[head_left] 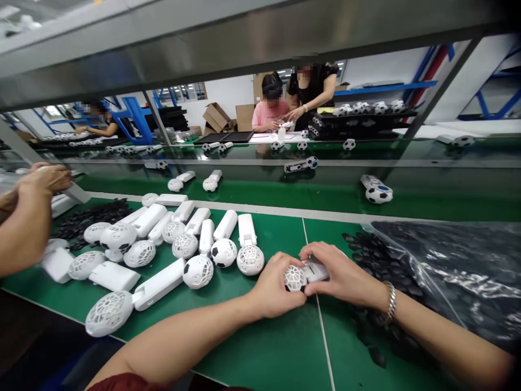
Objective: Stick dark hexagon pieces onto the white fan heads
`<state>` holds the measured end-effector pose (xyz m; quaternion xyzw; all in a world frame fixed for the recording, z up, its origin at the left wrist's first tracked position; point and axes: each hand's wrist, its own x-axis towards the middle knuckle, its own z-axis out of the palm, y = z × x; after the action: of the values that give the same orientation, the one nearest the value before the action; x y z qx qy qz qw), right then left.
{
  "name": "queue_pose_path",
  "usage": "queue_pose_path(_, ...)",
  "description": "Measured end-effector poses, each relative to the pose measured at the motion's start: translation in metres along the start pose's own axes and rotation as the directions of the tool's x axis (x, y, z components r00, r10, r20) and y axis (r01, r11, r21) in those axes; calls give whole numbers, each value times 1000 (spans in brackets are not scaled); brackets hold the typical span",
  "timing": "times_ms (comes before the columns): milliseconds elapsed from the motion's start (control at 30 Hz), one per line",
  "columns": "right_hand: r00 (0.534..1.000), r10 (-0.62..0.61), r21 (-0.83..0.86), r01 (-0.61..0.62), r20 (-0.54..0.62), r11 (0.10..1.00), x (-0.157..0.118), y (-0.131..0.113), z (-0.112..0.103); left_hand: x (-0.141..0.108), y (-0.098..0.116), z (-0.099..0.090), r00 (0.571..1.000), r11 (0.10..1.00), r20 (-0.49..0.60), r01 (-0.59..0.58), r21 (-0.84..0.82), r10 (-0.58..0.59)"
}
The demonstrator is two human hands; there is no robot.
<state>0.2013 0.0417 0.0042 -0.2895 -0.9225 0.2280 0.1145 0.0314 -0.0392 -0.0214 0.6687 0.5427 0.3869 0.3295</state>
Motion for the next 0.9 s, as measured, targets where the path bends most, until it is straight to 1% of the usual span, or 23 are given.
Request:
queue_pose_path(100,992,-43,-50,49,119,998,3,0,-5,1,4,-9,998,998,1,58,-14,-58)
queue_pose_path(200,982,-37,-63,49,187,997,11,-4,-11,2,17,-32,996,997,56,74,2,-74)
queue_pose_path(267,982,-20,-40,28,185,999,20,-4,-18,2,31,-55,993,997,106,35,65,-42)
queue_pose_path(333,987,-1,-25,5,161,1000,34,5,-27,2,45,-84,995,987,101,-13,163,-4)
queue_pose_path(367,990,16,-36,-11,138,999,44,12,-31,2,51,-100,998,976,68,-24,219,9)
queue_pose_path(433,995,70,-109,-62,66,992,67,33,-41,4,55,-134,999,936,-30,24,352,-15)
queue_pose_path(500,987,160,-222,-162,-29,962,95,56,-48,7,51,-169,986,872,-149,135,471,-72)
queue_pose_path(533,973,218,-265,-232,-80,936,109,67,-50,9,46,-186,974,844,-204,191,502,-99)
queue_pose_path(600,927,338,-290,-372,-163,882,136,86,-51,10,33,-221,941,801,-306,291,523,-142)
queue_pose_path(667,880,423,-284,-471,-215,835,160,100,-47,5,19,-254,900,765,-397,382,518,-180)
queue_pose_path(733,857,459,-289,-513,-235,808,180,108,-39,-9,8,-283,862,730,-456,456,509,-221)
queue_pose_path(800,852,472,-308,-522,-225,795,196,114,-30,-30,0,-307,838,706,-480,505,496,-261)
queue_pose_path(833,851,480,-321,-526,-213,788,203,115,-26,-42,-3,-316,829,694,-481,524,493,-284)
queue_pose_path(900,846,493,-353,-532,-201,769,219,113,-22,-67,-9,-327,819,657,-466,558,507,-335)
